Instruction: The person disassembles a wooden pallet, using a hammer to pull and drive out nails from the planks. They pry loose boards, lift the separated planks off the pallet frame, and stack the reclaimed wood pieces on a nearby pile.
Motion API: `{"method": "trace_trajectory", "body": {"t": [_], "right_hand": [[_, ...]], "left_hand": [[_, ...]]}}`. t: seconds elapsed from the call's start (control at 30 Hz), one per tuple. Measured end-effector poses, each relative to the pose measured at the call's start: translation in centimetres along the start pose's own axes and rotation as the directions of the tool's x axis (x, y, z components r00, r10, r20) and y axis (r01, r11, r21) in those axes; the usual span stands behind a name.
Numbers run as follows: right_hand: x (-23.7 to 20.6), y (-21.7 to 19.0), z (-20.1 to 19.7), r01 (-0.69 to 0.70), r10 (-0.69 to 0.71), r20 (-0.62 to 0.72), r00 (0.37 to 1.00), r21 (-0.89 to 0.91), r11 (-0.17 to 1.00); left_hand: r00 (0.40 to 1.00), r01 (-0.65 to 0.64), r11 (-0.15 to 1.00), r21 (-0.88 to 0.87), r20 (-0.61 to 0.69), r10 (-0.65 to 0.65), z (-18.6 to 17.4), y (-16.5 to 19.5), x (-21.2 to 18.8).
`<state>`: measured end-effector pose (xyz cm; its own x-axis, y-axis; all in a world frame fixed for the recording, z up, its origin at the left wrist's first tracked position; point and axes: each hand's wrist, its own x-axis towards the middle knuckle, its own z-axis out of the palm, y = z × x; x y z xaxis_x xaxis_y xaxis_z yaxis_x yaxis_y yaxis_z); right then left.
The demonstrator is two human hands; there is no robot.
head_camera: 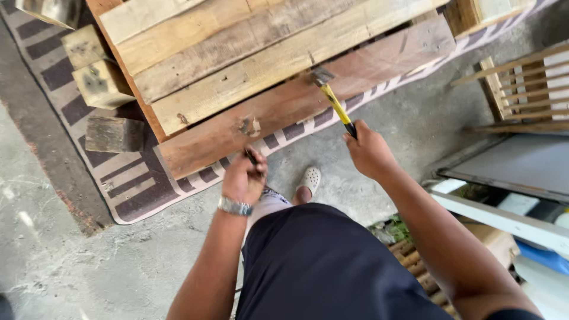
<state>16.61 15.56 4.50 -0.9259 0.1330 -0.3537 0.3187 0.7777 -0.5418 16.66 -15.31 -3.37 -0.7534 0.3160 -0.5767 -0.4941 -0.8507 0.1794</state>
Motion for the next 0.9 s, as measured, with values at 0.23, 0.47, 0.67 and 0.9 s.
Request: {"method": "trace_trajectory", "body": {"t": [0.23,0.47,0.67,0.9], "right_hand": [[-4.7,3.1,-0.3,0.283,-0.169,-0.355,0.92,0.3,0.911],[-2.8,7.6,3.9,-0.173,0.17,0.099,0.98,0.016,0.985],[-7.0,3.6,-0.6,-0.232,0.218,0.095,0.971,0.176,0.957],[-9.8,-2.1,2.3,-0.246,0.274,-0.044,0.961,0.32,0.915]], "left_hand": [[0.992,0.05,0.998,0.039,-0.117,-0.045,-3.1,-1.5,-3.9],[0.972,0.092,0.973,0.213,0.193,-0.134,-5.2,-1.9,-0.3],[0.932,0.121,0.718,0.686,0.171,-0.32,-3.3,-4.5,9.8],[0.787,0.276,0.698,0.661,0.261,-0.559,0.6,1.4,9.6]]}}
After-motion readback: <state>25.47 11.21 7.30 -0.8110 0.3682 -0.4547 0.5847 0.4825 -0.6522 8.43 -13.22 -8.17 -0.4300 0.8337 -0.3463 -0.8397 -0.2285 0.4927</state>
